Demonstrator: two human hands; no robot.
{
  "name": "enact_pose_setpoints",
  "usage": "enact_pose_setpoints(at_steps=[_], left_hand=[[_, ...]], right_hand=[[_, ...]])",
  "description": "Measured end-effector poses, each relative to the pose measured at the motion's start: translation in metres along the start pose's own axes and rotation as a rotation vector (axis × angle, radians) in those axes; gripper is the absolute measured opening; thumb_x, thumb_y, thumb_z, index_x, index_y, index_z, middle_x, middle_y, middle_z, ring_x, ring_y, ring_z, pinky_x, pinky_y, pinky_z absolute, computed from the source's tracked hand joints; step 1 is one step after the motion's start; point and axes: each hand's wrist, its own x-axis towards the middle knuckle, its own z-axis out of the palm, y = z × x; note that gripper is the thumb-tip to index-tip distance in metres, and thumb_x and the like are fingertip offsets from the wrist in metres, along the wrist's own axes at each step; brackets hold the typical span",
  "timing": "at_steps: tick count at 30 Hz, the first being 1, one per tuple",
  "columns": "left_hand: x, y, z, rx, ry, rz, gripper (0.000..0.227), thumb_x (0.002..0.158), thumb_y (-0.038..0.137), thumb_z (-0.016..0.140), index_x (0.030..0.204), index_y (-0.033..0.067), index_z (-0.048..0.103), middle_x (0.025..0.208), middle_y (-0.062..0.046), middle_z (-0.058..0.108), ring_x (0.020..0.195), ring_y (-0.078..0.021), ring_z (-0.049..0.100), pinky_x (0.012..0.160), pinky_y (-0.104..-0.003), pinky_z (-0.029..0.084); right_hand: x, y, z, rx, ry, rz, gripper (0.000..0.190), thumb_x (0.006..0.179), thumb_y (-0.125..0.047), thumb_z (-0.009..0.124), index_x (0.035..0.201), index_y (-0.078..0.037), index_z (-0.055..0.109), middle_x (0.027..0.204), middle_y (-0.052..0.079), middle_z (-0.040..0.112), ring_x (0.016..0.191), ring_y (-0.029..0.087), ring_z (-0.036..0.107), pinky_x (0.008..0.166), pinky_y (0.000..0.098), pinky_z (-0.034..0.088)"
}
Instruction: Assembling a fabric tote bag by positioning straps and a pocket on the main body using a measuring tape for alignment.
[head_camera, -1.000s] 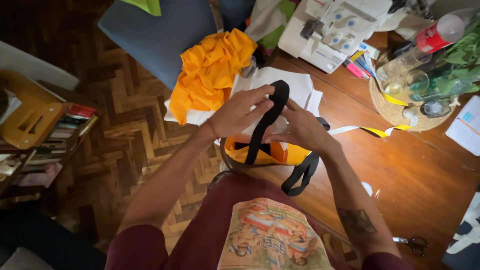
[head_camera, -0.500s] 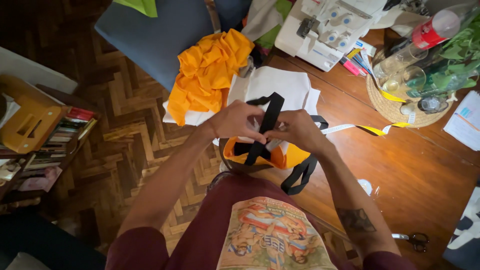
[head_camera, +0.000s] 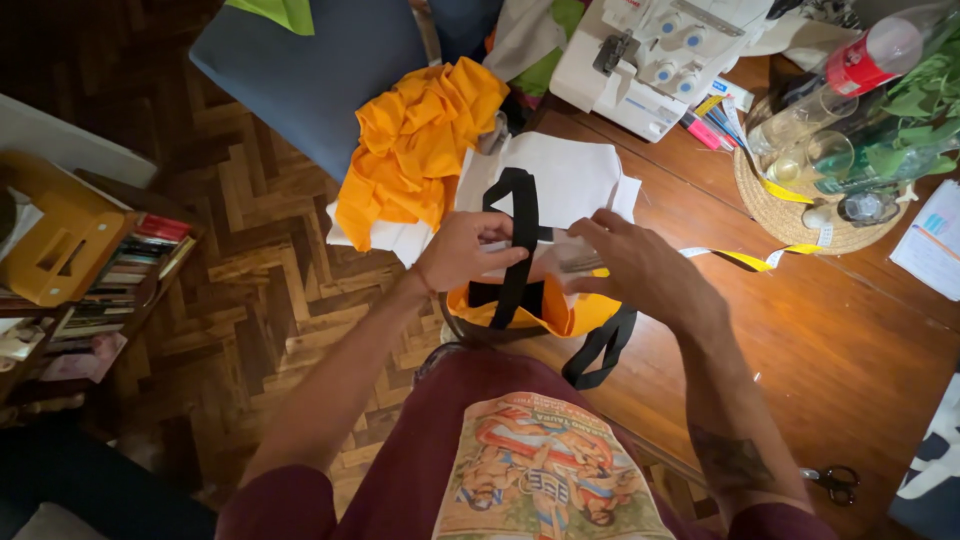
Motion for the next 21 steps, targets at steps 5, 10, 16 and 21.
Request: enact_pose_setpoints(at_steps=[5,10,16,21], left_hand=[[-0.006,0.021,-0.002,-0.137,-0.011,-0.050,0.022,0.090,0.032,0.089,0.105,0.0199,0.078,0.092,0.004,0.081,0.096,-0.0044,0.069,0.097,-0.029,0.057],[-0.009,0.008,0.009,-0.160,0.000,-0.065,0.023,0.089,0.029,0.091,0.106,0.0181,0.079,0.093,0.002,0.082,0.096,-0.0069,0.073,0.096,-0.029,0.057],[-0.010,0.001,0.018,-0.209,0.015,-0.042,0.024,0.088,0.021,0.091,0.108,0.0174,0.079,0.094,0.004,0.080,0.096,-0.0085,0.068,0.096,-0.032,0.057],[-0.005,-0.034,0.030,-0.196,0.008,-0.018,0.027,0.086,0.016,0.091,0.109,0.0154,0.079,0.093,0.001,0.080,0.095,-0.0113,0.071,0.093,-0.034,0.059]], right_hand=[[-0.012,0.023,-0.005,-0.104,-0.083,0.009,0.035,0.101,-0.030,0.072,0.129,-0.013,0.064,0.111,0.020,0.069,0.099,0.043,0.078,0.086,0.0490,0.064],[-0.005,-0.023,-0.057,0.083,-0.183,-0.207,0.019,0.105,-0.037,0.065,0.107,-0.021,0.075,0.093,0.005,0.076,0.095,0.032,0.075,0.084,0.0471,0.062],[0.037,-0.026,-0.050,-0.203,-0.215,-0.149,0.045,0.109,-0.052,0.053,0.090,-0.018,0.075,0.079,0.003,0.061,0.081,0.024,0.068,0.085,0.0385,0.056],[0.057,-0.026,-0.037,-0.428,-0.169,-0.147,0.059,0.102,-0.072,0.053,0.078,-0.020,0.064,0.072,0.001,0.055,0.073,0.021,0.058,0.074,0.0327,0.052]])
